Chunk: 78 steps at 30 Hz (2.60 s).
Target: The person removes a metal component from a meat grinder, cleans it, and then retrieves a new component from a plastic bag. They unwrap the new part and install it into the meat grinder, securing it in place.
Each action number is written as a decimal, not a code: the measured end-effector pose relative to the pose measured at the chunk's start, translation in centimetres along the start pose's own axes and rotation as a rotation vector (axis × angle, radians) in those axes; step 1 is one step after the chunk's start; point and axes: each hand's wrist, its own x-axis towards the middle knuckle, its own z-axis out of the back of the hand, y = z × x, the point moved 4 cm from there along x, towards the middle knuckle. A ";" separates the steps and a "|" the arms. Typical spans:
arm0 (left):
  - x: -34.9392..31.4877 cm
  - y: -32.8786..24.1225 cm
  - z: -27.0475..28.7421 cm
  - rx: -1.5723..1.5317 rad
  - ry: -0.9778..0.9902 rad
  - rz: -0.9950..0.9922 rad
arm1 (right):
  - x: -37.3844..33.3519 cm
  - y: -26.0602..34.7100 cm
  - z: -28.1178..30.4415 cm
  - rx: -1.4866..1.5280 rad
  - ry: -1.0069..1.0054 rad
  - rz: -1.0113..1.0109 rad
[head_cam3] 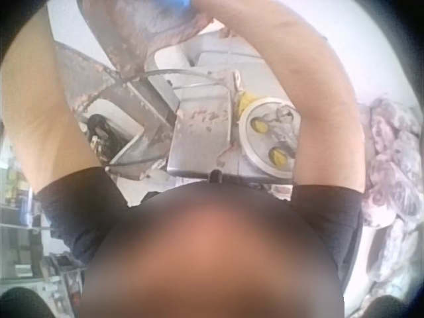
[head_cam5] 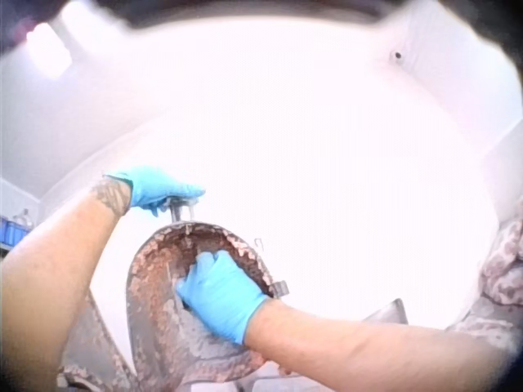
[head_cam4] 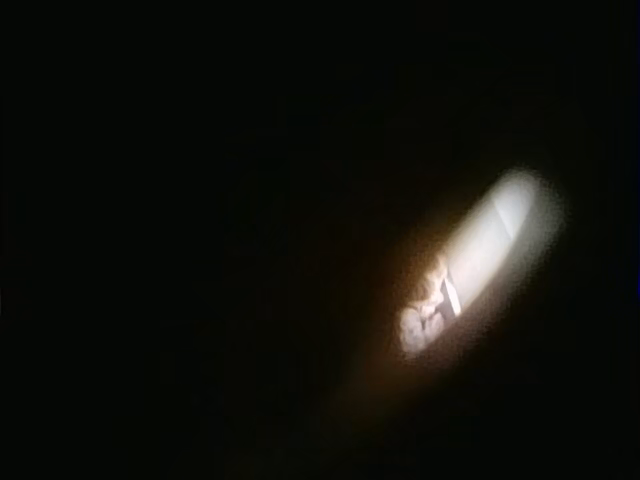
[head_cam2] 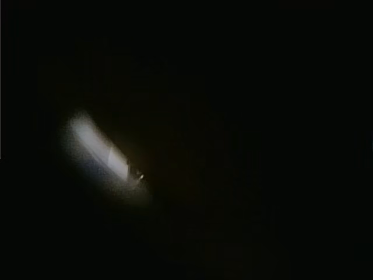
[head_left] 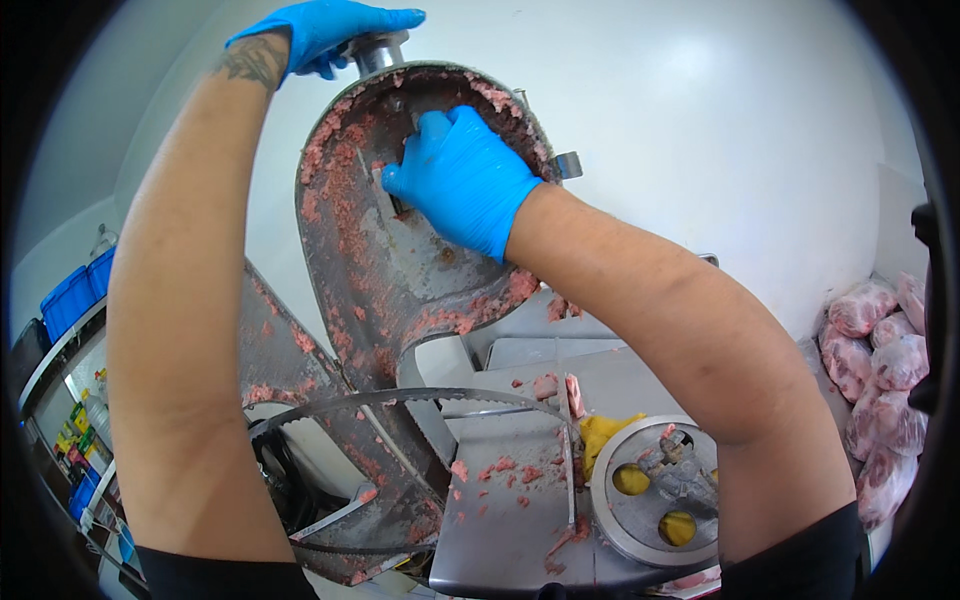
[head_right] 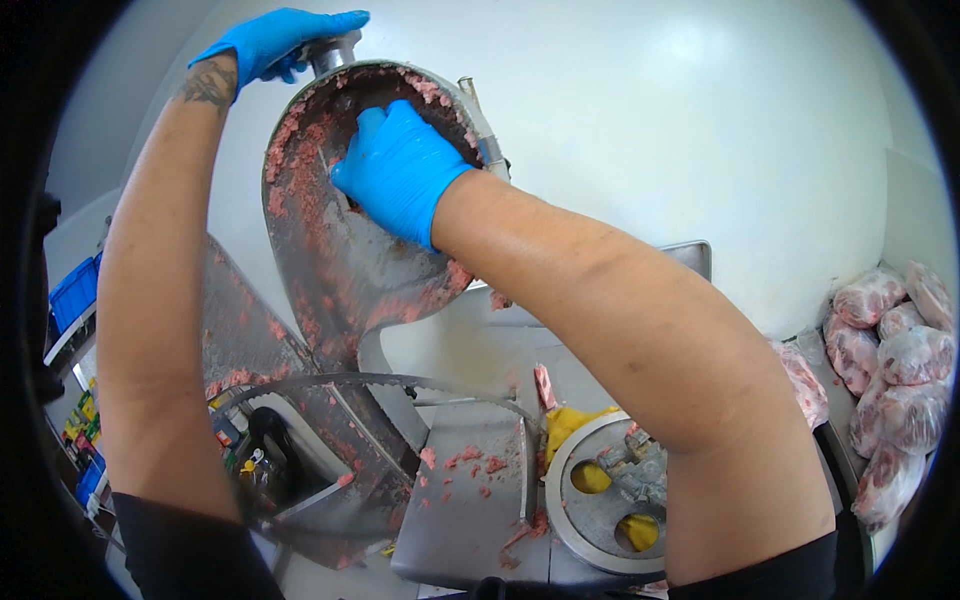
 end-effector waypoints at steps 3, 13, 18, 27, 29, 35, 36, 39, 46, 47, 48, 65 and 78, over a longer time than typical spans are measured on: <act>0.4 1.2 -2.2 -0.217 0.025 -0.199 | -0.1 -0.1 0.0 0.027 -0.064 -0.014; 5.2 -1.7 -3.8 0.921 -0.252 -0.203 | 0.3 -0.1 -0.7 -0.018 -0.045 -0.006; 2.9 -3.4 -2.5 0.753 -0.167 -0.076 | 0.1 0.0 -0.2 -0.019 -0.004 0.012; -0.4 1.1 1.1 0.005 -0.036 0.052 | 0.1 -0.2 -0.3 0.125 -0.009 -0.059; 0.0 1.5 -0.2 -0.027 -0.036 -0.142 | 0.0 -0.2 -0.2 0.144 -0.062 -0.054; 2.4 1.8 -3.2 -0.115 -0.151 -0.262 | 0.1 -0.2 -0.5 0.112 -0.095 -0.034; 3.2 1.3 -3.1 0.138 -0.215 -0.217 | -0.1 -0.2 -0.5 0.109 -0.121 -0.018; 4.8 -0.9 -3.4 0.728 -0.265 -0.090 | 0.3 -0.2 -1.1 0.116 -0.080 -0.059; 4.0 -1.8 -2.4 0.682 -0.326 -0.001 | 0.2 -0.1 -0.6 0.057 -0.029 -0.010; 4.0 -1.4 -1.9 0.549 -0.215 0.004 | 0.1 -0.1 -0.5 0.036 0.003 0.004; 4.0 -1.2 -1.4 0.417 -0.106 0.008 | 0.1 -0.1 -0.4 0.017 0.019 0.019; 3.8 -0.6 -2.5 0.391 -0.250 -0.117 | -0.1 -0.2 -0.6 0.174 -0.135 -0.065; 1.8 0.3 0.5 0.227 -0.164 -0.159 | -0.1 0.0 0.2 0.068 0.049 0.006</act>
